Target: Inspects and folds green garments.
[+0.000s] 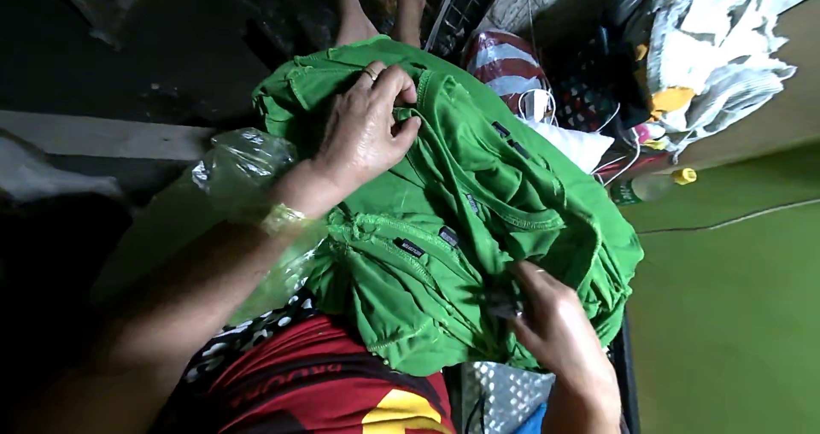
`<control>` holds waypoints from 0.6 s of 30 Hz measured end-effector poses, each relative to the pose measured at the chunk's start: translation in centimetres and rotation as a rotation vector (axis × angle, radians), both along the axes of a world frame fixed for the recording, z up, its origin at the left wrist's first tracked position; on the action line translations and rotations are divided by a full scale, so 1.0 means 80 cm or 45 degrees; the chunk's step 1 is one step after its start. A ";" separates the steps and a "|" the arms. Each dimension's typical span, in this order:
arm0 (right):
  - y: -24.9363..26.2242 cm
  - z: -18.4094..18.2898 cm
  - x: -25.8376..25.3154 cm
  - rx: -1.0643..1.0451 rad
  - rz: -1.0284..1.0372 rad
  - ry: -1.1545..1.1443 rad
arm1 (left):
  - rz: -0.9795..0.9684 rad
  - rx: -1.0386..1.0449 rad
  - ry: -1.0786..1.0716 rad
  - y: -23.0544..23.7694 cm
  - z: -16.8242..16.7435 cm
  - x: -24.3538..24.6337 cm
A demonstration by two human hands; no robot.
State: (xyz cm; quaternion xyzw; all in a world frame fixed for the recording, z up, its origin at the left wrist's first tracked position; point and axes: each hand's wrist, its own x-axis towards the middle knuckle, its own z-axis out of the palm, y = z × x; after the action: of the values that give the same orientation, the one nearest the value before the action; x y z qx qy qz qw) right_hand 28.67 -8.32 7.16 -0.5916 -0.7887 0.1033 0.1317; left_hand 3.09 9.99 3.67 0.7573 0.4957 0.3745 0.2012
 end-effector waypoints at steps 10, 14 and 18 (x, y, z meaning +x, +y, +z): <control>0.071 -0.007 0.052 0.181 -0.791 0.667 | 0.038 0.000 -0.076 0.003 0.025 0.004; 0.074 -0.012 0.063 0.041 -0.731 0.849 | 0.010 -0.126 -0.093 0.017 0.014 0.010; 0.063 -0.010 0.061 0.039 -0.632 0.879 | 0.032 -0.191 -0.099 0.023 0.007 0.013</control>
State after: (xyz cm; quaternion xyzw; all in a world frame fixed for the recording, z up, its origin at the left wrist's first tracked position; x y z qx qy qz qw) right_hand 33.54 -3.28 6.32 -0.6921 -0.5335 0.2487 0.4178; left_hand 4.11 11.85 4.25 0.7187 0.5237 0.3679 0.2717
